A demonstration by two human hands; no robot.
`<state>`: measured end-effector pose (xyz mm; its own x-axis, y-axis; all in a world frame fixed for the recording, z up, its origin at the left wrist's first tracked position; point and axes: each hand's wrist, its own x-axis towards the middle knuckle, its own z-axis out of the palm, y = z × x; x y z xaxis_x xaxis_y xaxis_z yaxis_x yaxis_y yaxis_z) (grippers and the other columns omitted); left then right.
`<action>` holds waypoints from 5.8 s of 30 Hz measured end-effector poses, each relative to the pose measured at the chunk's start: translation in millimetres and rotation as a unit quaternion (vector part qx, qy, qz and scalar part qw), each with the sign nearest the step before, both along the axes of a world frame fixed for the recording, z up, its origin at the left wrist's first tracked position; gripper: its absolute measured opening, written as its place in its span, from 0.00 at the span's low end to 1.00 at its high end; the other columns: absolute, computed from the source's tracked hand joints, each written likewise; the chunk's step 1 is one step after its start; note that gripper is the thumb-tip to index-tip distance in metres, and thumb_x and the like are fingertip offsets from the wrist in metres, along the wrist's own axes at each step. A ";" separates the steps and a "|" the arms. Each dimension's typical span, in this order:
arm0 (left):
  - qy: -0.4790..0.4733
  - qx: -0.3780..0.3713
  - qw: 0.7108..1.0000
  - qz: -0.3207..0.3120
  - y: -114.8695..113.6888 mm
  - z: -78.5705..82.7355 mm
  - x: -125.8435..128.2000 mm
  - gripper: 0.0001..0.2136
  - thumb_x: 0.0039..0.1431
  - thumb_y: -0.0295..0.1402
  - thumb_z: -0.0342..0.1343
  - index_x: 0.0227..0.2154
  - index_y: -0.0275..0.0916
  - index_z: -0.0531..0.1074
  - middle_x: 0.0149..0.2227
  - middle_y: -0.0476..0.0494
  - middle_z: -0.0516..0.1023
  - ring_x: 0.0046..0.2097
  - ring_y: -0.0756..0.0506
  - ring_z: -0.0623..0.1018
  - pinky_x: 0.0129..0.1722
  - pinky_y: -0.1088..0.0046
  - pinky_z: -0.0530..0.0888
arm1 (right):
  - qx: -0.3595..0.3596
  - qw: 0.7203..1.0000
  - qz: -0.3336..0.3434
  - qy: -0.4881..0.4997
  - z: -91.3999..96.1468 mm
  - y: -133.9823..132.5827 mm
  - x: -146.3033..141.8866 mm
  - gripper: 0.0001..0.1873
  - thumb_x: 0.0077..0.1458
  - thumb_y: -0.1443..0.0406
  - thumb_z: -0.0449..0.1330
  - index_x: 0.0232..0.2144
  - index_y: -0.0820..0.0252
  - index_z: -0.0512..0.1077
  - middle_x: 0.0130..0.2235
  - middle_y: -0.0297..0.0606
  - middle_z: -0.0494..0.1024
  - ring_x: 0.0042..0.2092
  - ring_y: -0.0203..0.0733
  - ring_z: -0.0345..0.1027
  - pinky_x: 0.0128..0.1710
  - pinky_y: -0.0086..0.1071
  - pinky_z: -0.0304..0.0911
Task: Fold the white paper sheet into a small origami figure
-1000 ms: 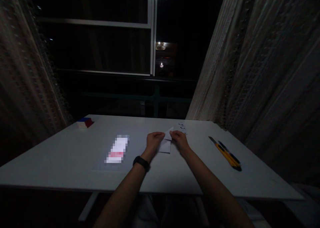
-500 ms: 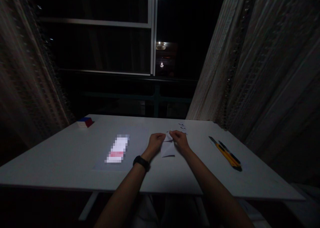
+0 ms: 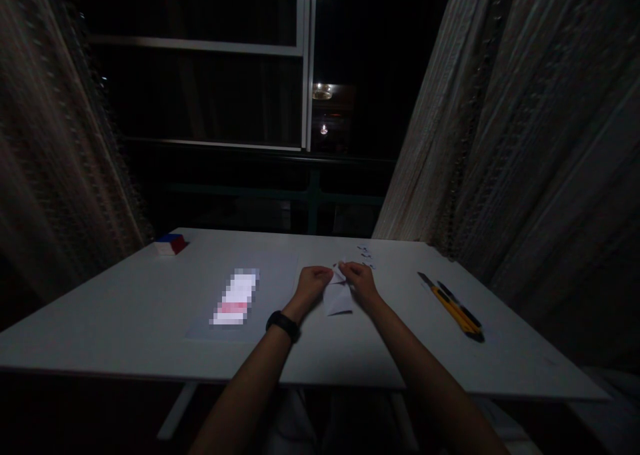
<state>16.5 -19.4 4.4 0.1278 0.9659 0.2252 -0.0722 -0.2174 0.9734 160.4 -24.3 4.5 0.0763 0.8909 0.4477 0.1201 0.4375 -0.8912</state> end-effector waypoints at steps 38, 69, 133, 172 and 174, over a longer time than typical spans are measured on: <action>0.001 -0.025 0.999 -0.036 8.5 -14.4 -0.7 0.12 0.42 0.34 0.60 0.30 0.30 0.76 0.29 0.39 0.78 0.30 0.47 0.75 0.29 0.75 0.69 | -0.042 0.999 0.016 0.013 -9.7 5.9 3.2 0.16 0.39 0.55 0.63 0.26 0.64 0.77 0.27 0.40 0.78 0.28 0.41 0.68 0.28 0.31 0.60; -0.023 0.036 0.996 -0.083 -2.7 3.0 1.5 0.23 0.44 0.34 0.61 0.45 0.31 0.72 0.42 0.36 0.76 0.41 0.43 0.75 0.41 0.69 0.70 | -0.075 0.994 0.072 0.045 -7.7 2.2 1.6 0.18 0.40 0.53 0.63 0.29 0.63 0.75 0.25 0.36 0.74 0.25 0.38 0.64 0.25 0.33 0.62; 0.144 0.085 0.986 0.004 10.7 -12.7 -0.8 0.12 0.47 0.39 0.55 0.22 0.33 0.73 0.20 0.49 0.68 0.24 0.52 0.65 0.24 0.77 0.61 | -0.132 0.985 -0.015 0.108 -6.0 11.9 3.7 0.15 0.25 0.57 0.69 0.14 0.64 0.73 0.16 0.35 0.71 0.21 0.36 0.61 0.24 0.32 0.55; 0.126 -0.104 0.986 -0.031 -0.7 -4.3 -1.6 0.14 0.31 0.36 0.64 0.13 0.35 0.64 0.12 0.56 0.57 0.17 0.56 0.56 0.18 0.76 0.50 | -0.103 0.993 0.050 -0.020 -11.6 8.9 7.1 0.17 0.33 0.56 0.66 0.13 0.64 0.70 0.14 0.31 0.65 0.20 0.32 0.54 0.21 0.29 0.49; 0.126 -0.107 0.986 -0.020 -0.9 -1.8 -2.4 0.13 0.31 0.36 0.64 0.12 0.35 0.65 0.12 0.55 0.58 0.17 0.56 0.57 0.18 0.76 0.51 | -0.095 0.994 0.047 -0.013 -9.0 8.3 8.3 0.18 0.36 0.54 0.65 0.13 0.64 0.70 0.14 0.30 0.64 0.20 0.31 0.53 0.21 0.29 0.48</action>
<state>14.1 -20.4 2.5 0.1924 0.9809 -0.0271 0.1733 -0.0067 0.9848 168.7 -16.1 -4.6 -0.0215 0.9623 0.2710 0.1102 0.2717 -0.9560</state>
